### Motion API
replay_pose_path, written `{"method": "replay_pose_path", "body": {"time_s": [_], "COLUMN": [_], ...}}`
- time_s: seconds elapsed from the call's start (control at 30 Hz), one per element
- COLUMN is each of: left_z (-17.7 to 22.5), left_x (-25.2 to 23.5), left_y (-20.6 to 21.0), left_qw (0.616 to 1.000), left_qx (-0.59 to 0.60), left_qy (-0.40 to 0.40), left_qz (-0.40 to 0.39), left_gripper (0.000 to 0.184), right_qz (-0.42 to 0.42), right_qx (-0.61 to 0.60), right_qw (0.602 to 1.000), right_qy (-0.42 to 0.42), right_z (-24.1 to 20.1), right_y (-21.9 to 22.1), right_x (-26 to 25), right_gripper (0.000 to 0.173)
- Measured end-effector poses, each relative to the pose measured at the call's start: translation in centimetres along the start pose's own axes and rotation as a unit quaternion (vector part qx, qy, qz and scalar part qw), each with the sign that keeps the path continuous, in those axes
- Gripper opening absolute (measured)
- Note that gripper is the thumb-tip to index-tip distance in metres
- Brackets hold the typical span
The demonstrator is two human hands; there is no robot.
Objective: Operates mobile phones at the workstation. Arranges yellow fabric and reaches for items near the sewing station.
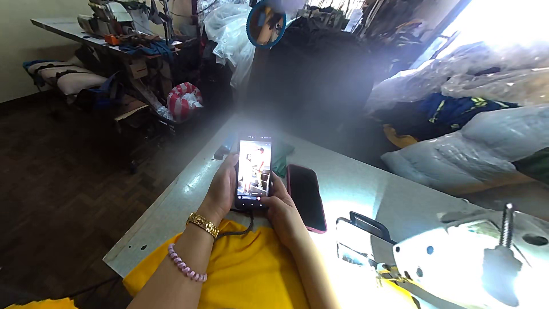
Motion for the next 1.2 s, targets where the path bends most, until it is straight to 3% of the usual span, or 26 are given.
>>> {"method": "replay_pose_path", "body": {"time_s": [0.13,1.2], "left_z": [-0.07,0.07], "left_x": [-0.01,0.10], "left_y": [-0.08,-0.06], "left_qw": [1.000,1.000], "left_qx": [-0.005,-0.005], "left_qy": [-0.002,0.011], "left_qz": [0.005,-0.003], "left_gripper": [0.057,0.057], "right_qz": [0.001,-0.004], "right_qx": [0.002,0.024], "right_qw": [1.000,1.000], "right_qy": [0.010,0.000], "right_z": [0.04,0.05], "right_y": [0.05,0.05], "right_x": [-0.09,-0.10], "right_gripper": [0.082,0.088]}}
Point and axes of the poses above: each hand's wrist, its own x-axis away from the middle knuckle, its own y-axis out of the palm, z = x × y, the point moved 5 cm from there along -x, towards the middle knuckle, and after that the axes turned 9 degrees about -x, right-handed, at the moved point
